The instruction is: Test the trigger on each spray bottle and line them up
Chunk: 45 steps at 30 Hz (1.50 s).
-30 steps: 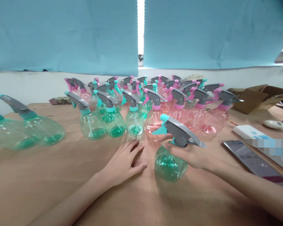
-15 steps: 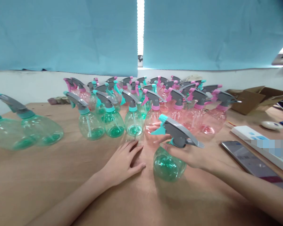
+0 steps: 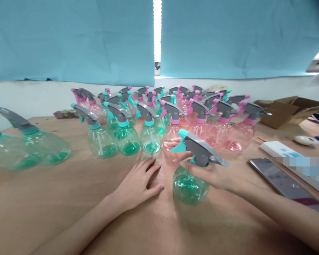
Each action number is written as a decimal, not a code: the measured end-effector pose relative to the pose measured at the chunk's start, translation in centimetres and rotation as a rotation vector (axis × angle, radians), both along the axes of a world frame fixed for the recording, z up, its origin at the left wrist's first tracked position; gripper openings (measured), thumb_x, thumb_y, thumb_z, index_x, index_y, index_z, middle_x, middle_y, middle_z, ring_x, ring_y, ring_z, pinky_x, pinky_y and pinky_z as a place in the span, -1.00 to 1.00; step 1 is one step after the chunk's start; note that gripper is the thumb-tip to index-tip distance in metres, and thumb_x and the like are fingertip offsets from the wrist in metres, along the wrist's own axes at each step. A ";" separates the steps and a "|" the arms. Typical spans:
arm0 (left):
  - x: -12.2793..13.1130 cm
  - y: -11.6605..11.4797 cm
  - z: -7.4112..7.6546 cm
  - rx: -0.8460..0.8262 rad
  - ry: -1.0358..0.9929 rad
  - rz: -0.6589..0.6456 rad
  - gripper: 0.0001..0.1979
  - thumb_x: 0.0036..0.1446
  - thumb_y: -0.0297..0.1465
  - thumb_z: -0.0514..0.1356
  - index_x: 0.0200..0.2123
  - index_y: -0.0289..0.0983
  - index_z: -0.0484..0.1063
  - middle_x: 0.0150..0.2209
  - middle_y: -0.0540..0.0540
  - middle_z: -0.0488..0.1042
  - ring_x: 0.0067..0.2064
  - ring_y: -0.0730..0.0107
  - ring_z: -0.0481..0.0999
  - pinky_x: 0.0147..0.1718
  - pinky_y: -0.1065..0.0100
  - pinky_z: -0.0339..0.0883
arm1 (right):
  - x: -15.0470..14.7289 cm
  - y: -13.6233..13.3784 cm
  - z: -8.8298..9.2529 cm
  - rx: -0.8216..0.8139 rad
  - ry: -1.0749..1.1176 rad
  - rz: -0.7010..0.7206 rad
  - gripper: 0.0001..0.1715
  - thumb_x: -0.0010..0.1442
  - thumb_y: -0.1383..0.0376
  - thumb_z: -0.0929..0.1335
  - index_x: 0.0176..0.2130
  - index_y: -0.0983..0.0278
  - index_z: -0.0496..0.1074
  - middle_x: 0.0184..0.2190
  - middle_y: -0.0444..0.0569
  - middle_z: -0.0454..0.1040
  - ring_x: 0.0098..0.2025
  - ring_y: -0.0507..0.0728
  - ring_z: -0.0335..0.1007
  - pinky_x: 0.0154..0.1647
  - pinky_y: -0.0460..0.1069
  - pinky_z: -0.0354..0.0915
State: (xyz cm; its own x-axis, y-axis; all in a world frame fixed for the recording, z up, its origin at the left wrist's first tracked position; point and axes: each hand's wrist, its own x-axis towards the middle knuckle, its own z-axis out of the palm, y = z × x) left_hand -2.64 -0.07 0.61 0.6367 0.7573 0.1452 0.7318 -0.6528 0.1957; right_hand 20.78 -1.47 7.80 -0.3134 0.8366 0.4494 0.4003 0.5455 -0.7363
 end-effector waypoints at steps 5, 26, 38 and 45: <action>0.0 0.0 0.1 -0.004 0.019 -0.004 -0.43 0.24 -0.08 0.11 0.22 -0.25 0.23 0.26 -0.25 0.20 0.29 -0.01 0.12 0.20 0.00 0.06 | -0.1 0.0 0.1 -0.013 0.010 0.009 -0.87 -0.01 0.28 0.25 -0.39 0.13 0.38 -0.55 -0.13 0.46 -0.57 0.09 0.38 -0.59 -0.02 0.30; 0.0 0.0 0.1 -0.011 0.022 0.007 -0.43 0.23 -0.09 0.12 0.22 -0.24 0.24 0.27 -0.26 0.19 0.28 -0.01 0.14 0.20 -0.01 0.07 | -0.6 -0.3 1.6 -0.058 0.054 0.019 -0.86 -0.13 0.34 0.23 -0.47 0.14 0.31 -0.57 -0.17 0.41 -0.58 0.04 0.31 -0.59 -0.06 0.28; 0.1 0.0 0.1 -0.004 0.032 0.005 -0.42 0.24 -0.09 0.11 0.23 -0.25 0.22 0.28 -0.24 0.18 0.29 0.01 0.12 0.21 0.00 0.05 | -0.5 -0.5 1.6 -0.049 0.129 0.070 -0.77 -0.11 0.44 0.25 -0.45 0.12 0.35 -0.65 -0.19 0.37 -0.36 0.14 0.53 -0.32 -0.04 0.48; 0.0 0.0 -0.1 -0.003 0.012 0.008 -0.42 0.23 -0.10 0.12 0.22 -0.26 0.24 0.28 -0.25 0.17 0.28 -0.03 0.13 0.20 -0.02 0.06 | -0.5 -0.7 1.9 -0.108 -0.015 0.046 -0.55 -0.05 0.39 0.22 -0.17 0.13 0.46 -0.51 -0.15 0.50 -0.48 0.09 0.44 -0.45 -0.03 0.41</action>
State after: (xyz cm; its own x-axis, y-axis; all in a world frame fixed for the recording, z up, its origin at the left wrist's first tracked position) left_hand -2.61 -0.09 0.53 0.6321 0.7629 0.1354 0.7393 -0.6462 0.1893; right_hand 20.29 -2.18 9.66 -0.3580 0.8647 0.3523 0.3881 0.4809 -0.7861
